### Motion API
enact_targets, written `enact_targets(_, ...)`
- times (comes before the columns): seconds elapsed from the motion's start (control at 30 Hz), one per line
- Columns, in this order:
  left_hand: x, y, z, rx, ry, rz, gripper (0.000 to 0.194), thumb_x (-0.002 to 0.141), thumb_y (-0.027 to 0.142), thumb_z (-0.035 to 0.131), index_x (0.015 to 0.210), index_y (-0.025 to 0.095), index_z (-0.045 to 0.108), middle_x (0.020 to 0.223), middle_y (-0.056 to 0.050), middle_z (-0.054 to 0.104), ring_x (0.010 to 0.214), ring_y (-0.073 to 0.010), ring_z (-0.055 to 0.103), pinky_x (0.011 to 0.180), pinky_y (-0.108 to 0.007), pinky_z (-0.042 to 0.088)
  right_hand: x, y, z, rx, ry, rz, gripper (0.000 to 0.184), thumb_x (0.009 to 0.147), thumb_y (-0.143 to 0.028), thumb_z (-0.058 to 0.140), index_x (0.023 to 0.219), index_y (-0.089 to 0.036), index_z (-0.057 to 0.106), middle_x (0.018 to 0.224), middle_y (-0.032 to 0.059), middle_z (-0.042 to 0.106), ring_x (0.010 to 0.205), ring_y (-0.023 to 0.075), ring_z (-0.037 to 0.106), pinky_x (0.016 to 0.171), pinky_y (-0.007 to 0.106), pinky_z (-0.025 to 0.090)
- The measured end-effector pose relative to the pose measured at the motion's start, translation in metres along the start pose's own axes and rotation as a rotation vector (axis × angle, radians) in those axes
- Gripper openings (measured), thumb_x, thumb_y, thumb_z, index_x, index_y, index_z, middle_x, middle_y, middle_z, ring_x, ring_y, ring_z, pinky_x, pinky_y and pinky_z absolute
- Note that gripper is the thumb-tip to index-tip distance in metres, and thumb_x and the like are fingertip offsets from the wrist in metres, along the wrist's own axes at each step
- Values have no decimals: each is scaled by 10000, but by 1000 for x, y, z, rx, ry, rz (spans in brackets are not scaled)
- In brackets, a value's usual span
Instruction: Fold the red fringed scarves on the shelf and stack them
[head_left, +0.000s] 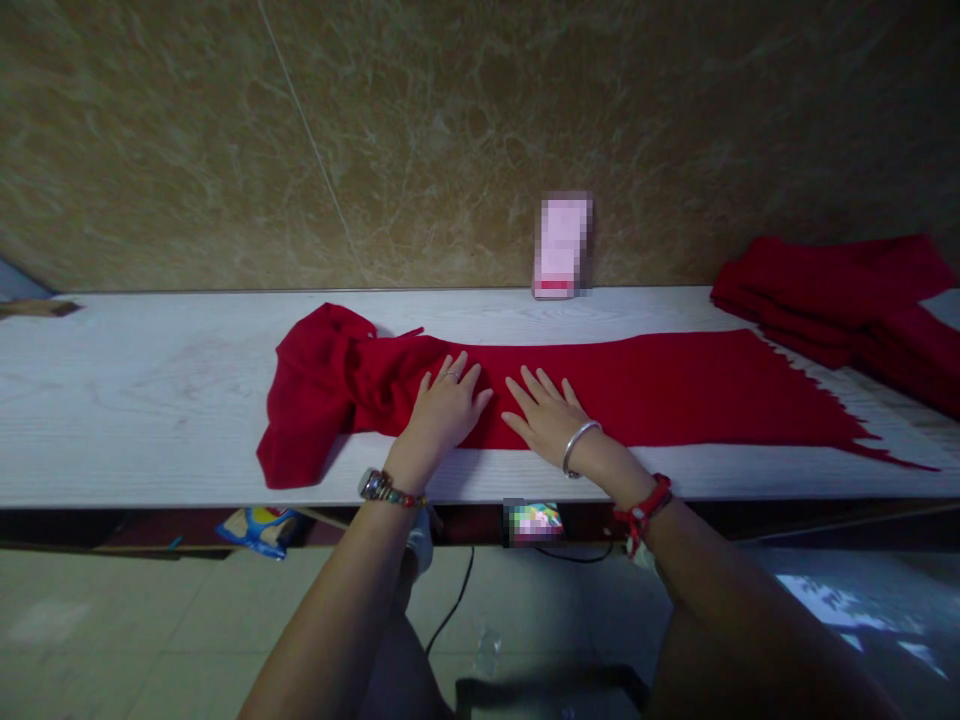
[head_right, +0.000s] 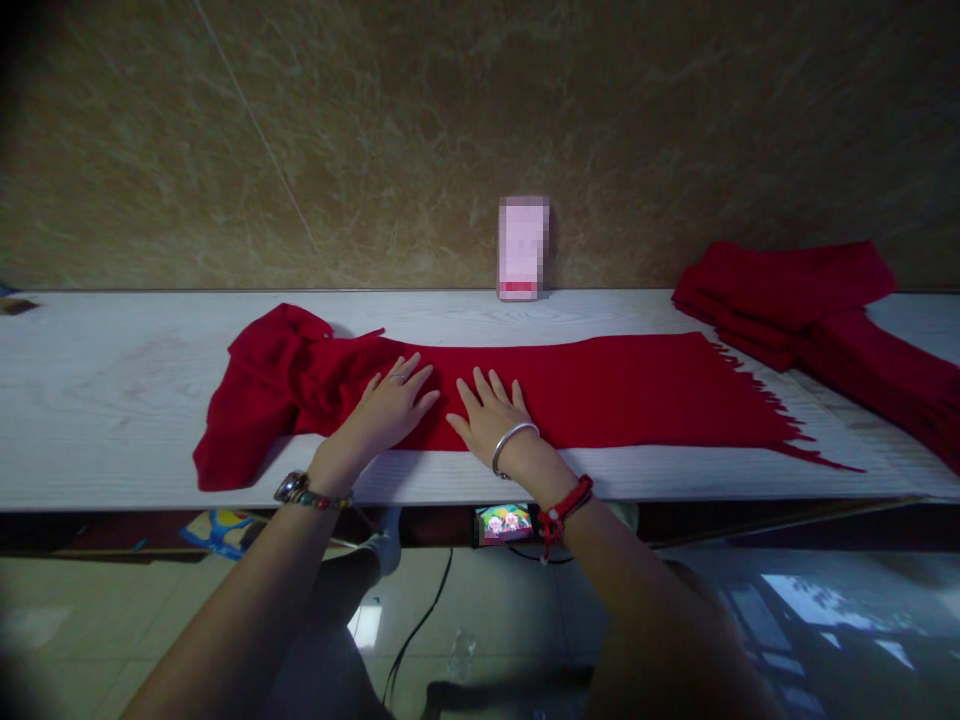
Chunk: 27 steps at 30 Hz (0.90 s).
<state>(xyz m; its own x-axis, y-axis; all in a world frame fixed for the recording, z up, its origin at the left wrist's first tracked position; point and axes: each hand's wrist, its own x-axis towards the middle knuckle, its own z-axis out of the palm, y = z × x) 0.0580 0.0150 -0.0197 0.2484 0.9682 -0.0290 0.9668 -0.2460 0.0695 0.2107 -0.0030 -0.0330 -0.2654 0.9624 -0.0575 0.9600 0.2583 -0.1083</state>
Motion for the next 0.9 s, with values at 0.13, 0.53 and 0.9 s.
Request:
enact_targets(0.13, 8, 6, 2, 4, -117, -100, 559, 950, 401, 279, 1455, 164, 282, 1530, -136, 198, 1399, -304, 191, 1096, -472, 272, -4, 0, 6, 2, 47, -15, 555, 941, -418, 312, 1442, -182, 334, 1526, 118, 260, 1397, 280, 223, 1105, 539, 202)
enact_targets(0.53, 12, 16, 10, 14, -60, 15, 499, 959, 344, 241, 1453, 285, 279, 1546, -38, 194, 1412, -270, 165, 1110, -501, 225, -10, 24, -6, 82, 71, 6, 555, 938, -347, 350, 1459, -166, 292, 1544, 102, 215, 1413, 263, 173, 1126, 506, 179)
enact_targets(0.9, 3, 12, 8, 19, -25, -129, 551, 956, 387, 238, 1447, 146, 302, 1526, -130, 238, 1407, -278, 191, 1112, -460, 233, -23, 74, -3, -2, 66, 223, 543, 920, -278, 310, 1437, -116, 341, 1517, 131, 287, 1390, 286, 242, 1124, 493, 217)
